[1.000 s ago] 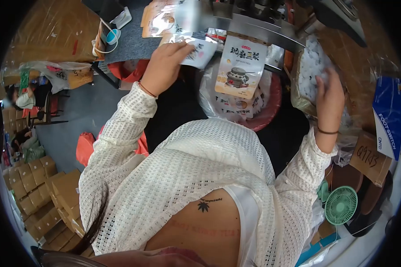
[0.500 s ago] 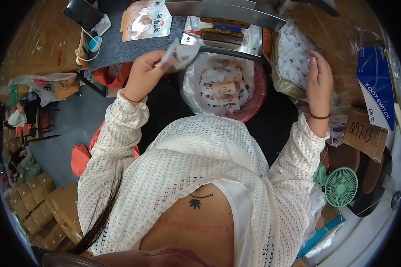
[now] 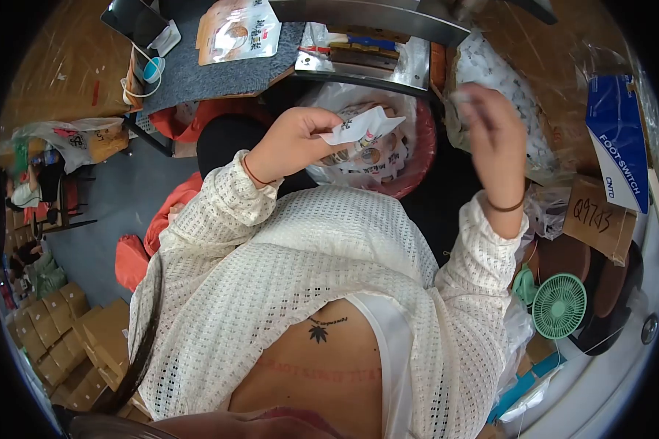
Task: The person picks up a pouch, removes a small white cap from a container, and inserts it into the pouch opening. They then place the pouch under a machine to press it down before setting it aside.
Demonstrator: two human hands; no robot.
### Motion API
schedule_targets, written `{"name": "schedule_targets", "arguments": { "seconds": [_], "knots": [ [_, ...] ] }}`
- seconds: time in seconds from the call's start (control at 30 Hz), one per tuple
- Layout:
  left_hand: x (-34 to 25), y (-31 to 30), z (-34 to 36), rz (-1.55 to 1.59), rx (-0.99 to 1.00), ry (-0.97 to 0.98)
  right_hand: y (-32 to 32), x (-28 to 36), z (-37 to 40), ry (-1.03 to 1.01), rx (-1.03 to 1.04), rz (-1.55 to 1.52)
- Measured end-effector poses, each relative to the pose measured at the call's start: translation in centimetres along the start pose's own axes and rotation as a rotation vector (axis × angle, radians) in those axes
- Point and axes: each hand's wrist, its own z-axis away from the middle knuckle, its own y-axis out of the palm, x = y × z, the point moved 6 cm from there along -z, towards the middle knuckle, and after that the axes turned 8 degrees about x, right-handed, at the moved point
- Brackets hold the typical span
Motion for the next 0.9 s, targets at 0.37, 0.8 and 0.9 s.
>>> {"name": "schedule_targets", "arguments": {
  "seconds": [0.37,0.8,0.9],
  "knots": [
    [0.8,3.7,-0.6,0.274,0.239,-0.066,3.4,6.1,-0.5,-0.273,0.241,-0.045],
    [0.4,-0.6,-4.7,0.654,0.125,-0.051,1.2,-1.8,1.1,0.195,-0.012,-0.991],
    [1.0,-1.8,-6.1,0.705,0.126,-0.14,2.2,-1.1,1.2,0.218,0.007,-0.91]
  ]
}}
